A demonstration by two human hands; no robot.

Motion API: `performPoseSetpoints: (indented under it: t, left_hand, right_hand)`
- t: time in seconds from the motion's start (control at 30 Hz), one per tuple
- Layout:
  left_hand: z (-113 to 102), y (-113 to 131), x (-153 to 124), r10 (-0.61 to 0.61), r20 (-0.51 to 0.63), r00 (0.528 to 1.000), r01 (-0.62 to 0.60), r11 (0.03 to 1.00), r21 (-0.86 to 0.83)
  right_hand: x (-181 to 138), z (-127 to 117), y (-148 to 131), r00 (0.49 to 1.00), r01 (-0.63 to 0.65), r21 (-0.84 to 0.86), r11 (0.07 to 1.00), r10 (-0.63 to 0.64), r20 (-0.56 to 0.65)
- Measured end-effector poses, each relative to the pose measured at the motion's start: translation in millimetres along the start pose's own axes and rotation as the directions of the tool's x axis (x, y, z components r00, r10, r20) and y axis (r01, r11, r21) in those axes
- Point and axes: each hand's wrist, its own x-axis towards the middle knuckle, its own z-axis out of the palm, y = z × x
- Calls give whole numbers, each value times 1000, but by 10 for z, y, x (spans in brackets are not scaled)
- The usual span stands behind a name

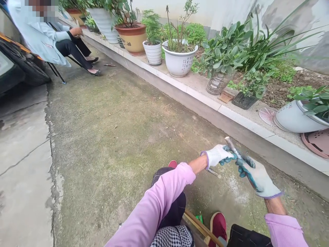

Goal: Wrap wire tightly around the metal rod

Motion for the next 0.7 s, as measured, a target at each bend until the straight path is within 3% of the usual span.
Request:
performPoseSetpoints:
  t: [0.07, 0.13, 0.2, 0.3, 0.43, 0.53, 0.7]
  left_hand:
    - [24, 7, -3, 23, 19, 1000, -23, 1000, 14]
    - [38, 31, -19, 62, 49, 997, -63, 998, 9]
    - [42, 48, -23, 93, 94, 991, -94, 996, 6]
    - [38, 29, 16, 99, 107, 989, -109, 990, 86]
    - [15, -20, 63, 134, 154, 979, -163, 968, 191]
    - [0, -25, 32, 146, 229, 962, -190, 964, 186]
    - [-2, -74, 9, 170, 311, 935, -235, 954, 184]
  right_hand:
    - [77, -10, -10, 988, 29, -165, 986, -54, -147]
    - [109, -32, -12, 978, 38, -231, 972, -84, -193]
    - [93, -48, -14, 984, 48, -163, 986, -75, -164]
    - [29, -52, -51, 991, 30, 79, 996, -20, -133]
    - [-2, -62, -130, 987, -22, 321, 947, 71, -142]
    - [52, -72, -133, 988, -9, 328, 945, 59, -141]
    - [152, -45, -43, 986, 7, 191, 982, 24, -163]
